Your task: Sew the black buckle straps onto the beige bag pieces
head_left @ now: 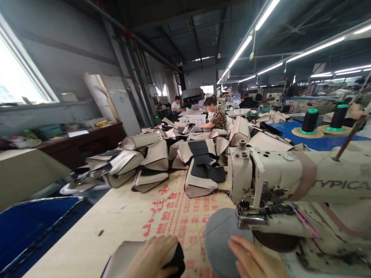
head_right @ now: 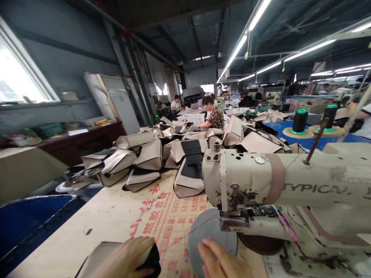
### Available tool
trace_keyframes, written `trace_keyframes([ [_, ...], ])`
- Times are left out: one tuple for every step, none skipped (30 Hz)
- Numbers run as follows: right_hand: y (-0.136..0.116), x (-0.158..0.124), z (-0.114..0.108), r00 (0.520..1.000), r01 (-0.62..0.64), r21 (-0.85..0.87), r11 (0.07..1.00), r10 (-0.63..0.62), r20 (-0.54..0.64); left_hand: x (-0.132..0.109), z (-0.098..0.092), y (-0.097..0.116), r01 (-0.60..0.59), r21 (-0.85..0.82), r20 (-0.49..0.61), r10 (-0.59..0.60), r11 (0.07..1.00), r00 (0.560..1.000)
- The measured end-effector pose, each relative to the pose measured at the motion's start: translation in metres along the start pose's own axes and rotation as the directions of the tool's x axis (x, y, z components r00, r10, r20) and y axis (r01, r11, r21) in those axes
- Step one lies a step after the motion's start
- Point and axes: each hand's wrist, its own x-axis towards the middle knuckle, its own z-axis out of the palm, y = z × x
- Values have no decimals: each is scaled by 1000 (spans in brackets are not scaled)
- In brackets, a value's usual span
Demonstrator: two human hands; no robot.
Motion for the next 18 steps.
trace_keyframes([
  [-9,4,10,995,47,30,998,-50,81,-8,-4,8,-41,34,-3,41,999,999],
  [-16,9,18,984,78,70,994,-88,154,-12,-10,19,-93,69,-6,94,993,996],
  [-20,14,25,971,81,109,991,-103,216,-14,-17,31,-145,102,-20,147,984,989],
  [-21,19,28,961,55,143,988,-91,262,-13,-25,43,-185,133,-39,192,974,981],
  [-18,23,28,958,22,170,985,-69,277,-10,-33,55,-216,161,-67,229,963,971],
  [-13,26,27,968,-10,184,983,-37,249,-4,-41,65,-237,187,-99,258,953,961],
  [-5,29,25,982,-39,181,983,4,186,4,-49,73,-253,208,-131,283,945,950],
  [4,32,24,995,-66,160,985,52,90,14,-58,80,-263,225,-167,303,938,938],
  [12,34,24,994,-103,119,987,107,-26,25,-65,86,-268,240,-201,318,933,927],
  [18,36,25,977,-145,72,987,154,-145,36,-72,92,-268,253,-231,327,930,916],
  [23,39,28,950,-201,21,979,200,-241,47,-77,98,-260,266,-255,328,928,909],
  [25,41,32,918,-268,-27,963,247,-311,57,-81,103,-247,279,-268,322,928,908],
  [25,43,37,888,-330,-59,942,288,-359,65,-83,109,-232,289,-265,311,929,913],
  [24,46,42,860,-382,-62,922,329,-391,70,-83,114,-221,294,-248,298,930,922],
  [21,47,45,837,-422,-30,906,376,-397,73,-82,118,-215,293,-227,286,932,931],
  [18,48,47,820,-448,32,893,425,-382,72,-79,120,-217,282,-207,280,935,937],
  [16,48,46,810,-464,103,880,469,-351,68,-77,119,-226,265,-195,282,937,940],
  [14,47,42,807,-473,166,865,502,-311,62,-75,115,-238,243,-196,288,941,938],
])
